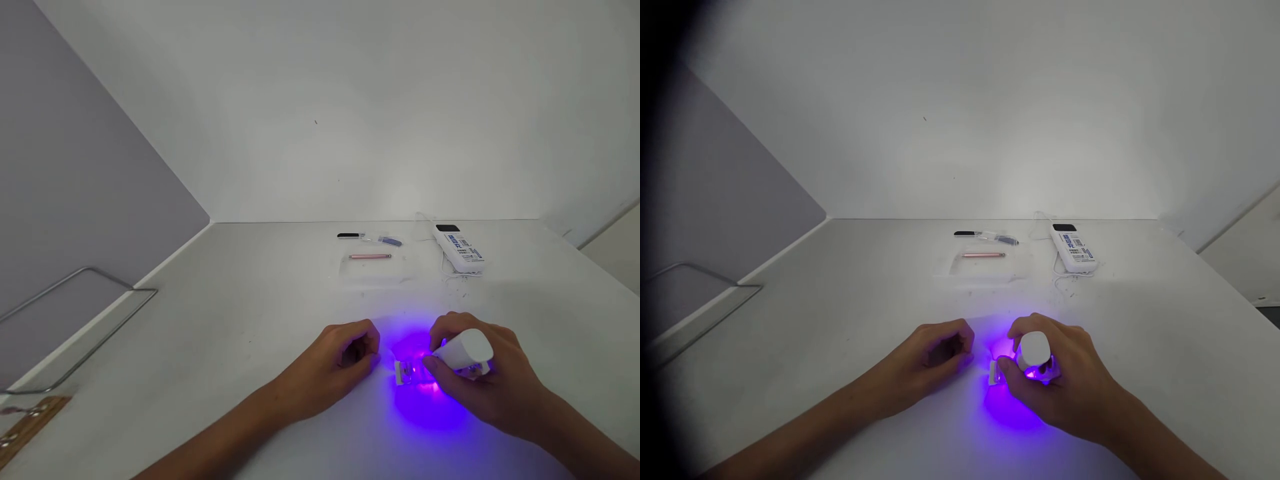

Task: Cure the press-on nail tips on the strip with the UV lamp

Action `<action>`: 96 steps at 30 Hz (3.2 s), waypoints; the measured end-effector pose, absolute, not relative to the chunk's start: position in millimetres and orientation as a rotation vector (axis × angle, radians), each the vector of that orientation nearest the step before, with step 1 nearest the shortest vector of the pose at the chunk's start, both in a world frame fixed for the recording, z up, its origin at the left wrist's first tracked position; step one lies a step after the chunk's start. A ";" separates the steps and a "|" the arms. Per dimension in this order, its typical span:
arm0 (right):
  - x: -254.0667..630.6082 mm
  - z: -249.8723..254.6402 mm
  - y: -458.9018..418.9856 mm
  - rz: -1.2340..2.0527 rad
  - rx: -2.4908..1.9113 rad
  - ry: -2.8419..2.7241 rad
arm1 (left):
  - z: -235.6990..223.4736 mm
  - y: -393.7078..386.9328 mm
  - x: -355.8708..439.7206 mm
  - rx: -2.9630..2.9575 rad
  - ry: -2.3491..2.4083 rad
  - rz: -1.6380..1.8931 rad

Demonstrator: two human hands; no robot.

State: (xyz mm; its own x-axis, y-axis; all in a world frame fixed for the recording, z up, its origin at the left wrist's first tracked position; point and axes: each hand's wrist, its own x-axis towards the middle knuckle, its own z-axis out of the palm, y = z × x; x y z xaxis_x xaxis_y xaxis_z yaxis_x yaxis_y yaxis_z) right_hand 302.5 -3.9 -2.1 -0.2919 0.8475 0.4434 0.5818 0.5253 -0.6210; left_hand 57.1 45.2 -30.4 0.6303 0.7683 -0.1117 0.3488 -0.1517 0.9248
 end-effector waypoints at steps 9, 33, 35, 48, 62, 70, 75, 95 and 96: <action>301.0 1.8 -2.5 0.435 -1.147 -2.017 | -30.4 43.9 56.8 1.754 0.901 0.482; 301.9 0.9 -3.8 0.444 -1.146 -2.033 | -28.2 44.4 57.6 1.761 0.911 0.463; 301.9 1.4 -3.4 0.448 -1.143 -2.023 | -28.2 44.5 57.5 1.761 0.912 0.454; 300.5 5.1 -2.5 0.415 -1.108 -2.053 | -30.0 44.9 56.2 1.761 0.915 0.445; 300.4 5.6 -1.7 0.405 -1.112 -2.054 | -28.6 44.4 57.4 1.766 0.926 0.449; 299.9 4.5 -1.5 0.405 -1.102 -2.039 | -29.0 43.4 58.0 1.766 0.915 0.460; 300.5 5.2 -2.3 0.412 -1.109 -2.042 | -28.9 43.8 56.8 1.763 0.911 0.456; 299.7 6.0 -2.5 0.402 -1.091 -2.050 | -29.9 44.4 57.1 1.765 0.910 0.461; 299.7 6.0 -2.5 0.404 -1.089 -2.049 | -29.9 44.6 57.0 1.767 0.906 0.460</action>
State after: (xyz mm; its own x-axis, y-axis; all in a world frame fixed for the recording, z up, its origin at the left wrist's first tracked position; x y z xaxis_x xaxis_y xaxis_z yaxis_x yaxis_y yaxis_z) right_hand 299.7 -2.5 6.0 -0.3420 0.8077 0.4803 0.5652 0.5851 -0.5816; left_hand 57.0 44.6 -29.9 0.6396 0.7603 -0.1133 0.3577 -0.1640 0.9193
